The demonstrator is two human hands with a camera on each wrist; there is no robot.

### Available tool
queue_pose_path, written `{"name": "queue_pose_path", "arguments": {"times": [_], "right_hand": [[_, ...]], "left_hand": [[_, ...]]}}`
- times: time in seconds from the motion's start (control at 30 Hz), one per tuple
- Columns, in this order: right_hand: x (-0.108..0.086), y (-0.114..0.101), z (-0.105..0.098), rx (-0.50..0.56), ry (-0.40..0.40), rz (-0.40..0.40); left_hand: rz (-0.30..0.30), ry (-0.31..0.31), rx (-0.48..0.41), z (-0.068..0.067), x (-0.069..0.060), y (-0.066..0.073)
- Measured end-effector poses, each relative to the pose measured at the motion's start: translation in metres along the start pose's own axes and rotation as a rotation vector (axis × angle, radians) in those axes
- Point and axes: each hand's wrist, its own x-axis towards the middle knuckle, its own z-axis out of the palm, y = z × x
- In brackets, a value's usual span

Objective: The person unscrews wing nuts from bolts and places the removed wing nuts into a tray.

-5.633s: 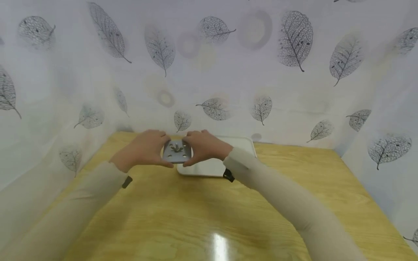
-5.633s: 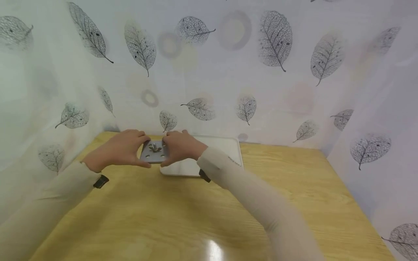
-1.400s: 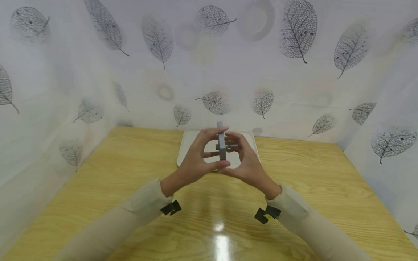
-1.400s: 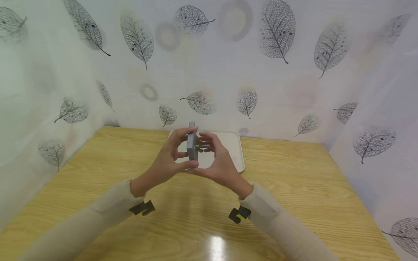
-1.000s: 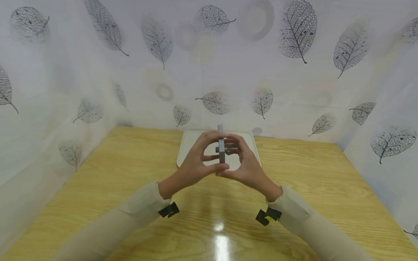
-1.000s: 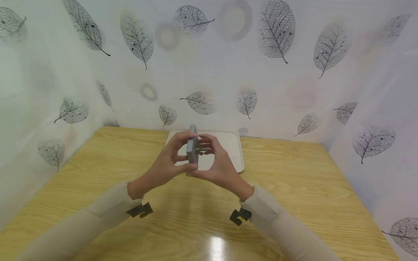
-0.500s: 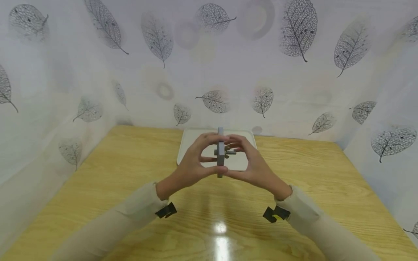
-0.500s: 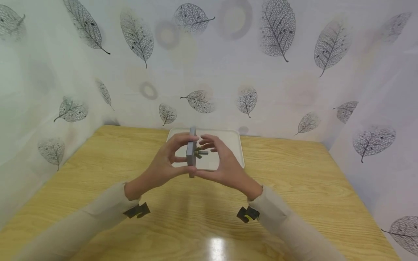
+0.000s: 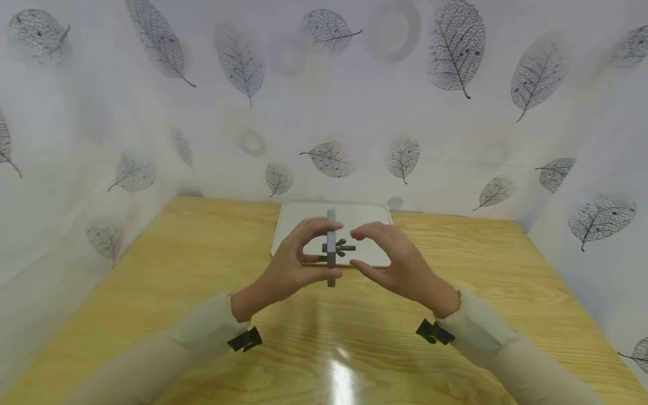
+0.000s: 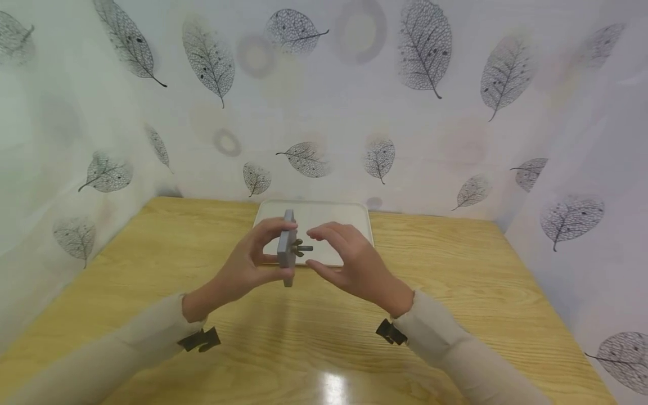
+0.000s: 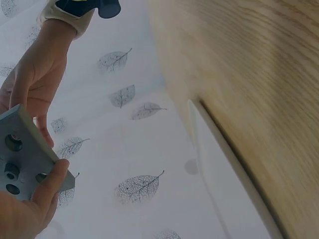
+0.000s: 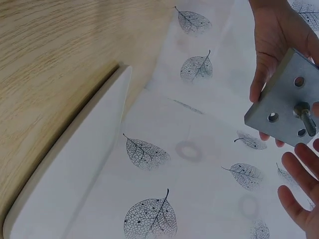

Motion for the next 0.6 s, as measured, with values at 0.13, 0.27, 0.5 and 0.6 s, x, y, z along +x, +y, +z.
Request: {"name": "queue_pose_path", "arguments": {"times": [0.13,0.27,0.5,0.6], "right_hand": [[0.003,-0.002,0.007,-0.067,0.008,-0.073],[0.005,-0.001,0.013,-0.091,0.004,-0.114],[0.006,-0.001,0.017,-0.117,-0.002,-0.144],[0.006,-0.001,0.016,-0.108,-0.006,-0.143]], "left_hand": [[0.005,0.0,-0.001,0.001,-0.004,-0.001],[0.009,-0.005,0.035,0.002,-0.009,-0.001],[0.029,-0.011,0.058,0.004,-0.01,0.0],[0.024,-0.009,0.053,0.005,-0.01,0.001]]}}
